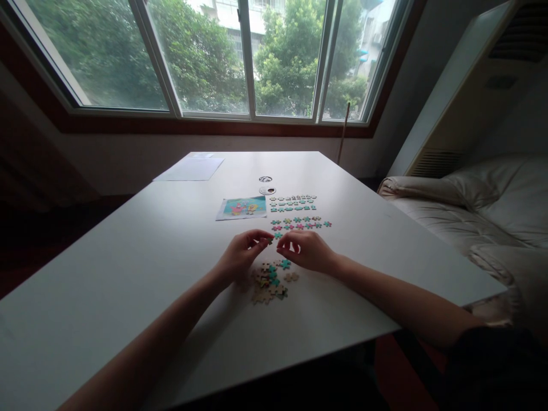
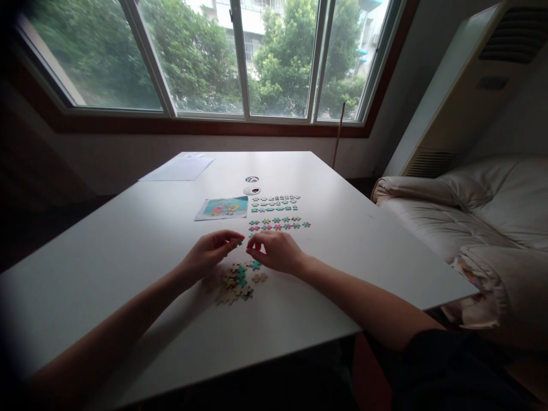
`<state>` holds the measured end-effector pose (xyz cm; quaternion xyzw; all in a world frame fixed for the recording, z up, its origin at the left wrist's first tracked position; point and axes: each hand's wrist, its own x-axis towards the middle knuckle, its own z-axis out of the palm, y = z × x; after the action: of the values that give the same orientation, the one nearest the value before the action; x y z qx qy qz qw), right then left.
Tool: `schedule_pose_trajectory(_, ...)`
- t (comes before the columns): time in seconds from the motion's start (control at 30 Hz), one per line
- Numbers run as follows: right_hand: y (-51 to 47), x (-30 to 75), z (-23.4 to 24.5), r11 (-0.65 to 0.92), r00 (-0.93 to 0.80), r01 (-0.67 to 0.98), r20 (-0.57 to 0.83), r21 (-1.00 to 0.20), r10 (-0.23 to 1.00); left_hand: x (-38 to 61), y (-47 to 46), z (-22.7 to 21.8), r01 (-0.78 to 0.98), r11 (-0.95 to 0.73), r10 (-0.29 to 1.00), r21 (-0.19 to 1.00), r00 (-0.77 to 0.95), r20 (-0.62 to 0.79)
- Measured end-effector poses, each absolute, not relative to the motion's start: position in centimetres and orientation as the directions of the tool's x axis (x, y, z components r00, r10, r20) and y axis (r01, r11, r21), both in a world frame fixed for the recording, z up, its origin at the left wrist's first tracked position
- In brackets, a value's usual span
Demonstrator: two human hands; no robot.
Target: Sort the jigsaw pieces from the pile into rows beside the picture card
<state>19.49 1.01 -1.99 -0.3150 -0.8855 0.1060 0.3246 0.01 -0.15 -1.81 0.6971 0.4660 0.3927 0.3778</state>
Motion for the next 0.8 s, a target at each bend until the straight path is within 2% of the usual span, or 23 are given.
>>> schedule_pose_trajectory(0.33,0.81,19.30,-1.91,0.727,-0.522,0.536,0.508,-0.429,0.685,0.64,-0.83,-1.22,0.233,-0.216,0.957,0.948,0.244,0.158)
schedule_pose_trajectory(0.8,0.78,19.07,-1.82,0.685,-0.509,0.440,0.468,-0.580,0.723,0.54,-0.94,-1.01,0.377,-0.311,0.942,0.872,0.246,0.229)
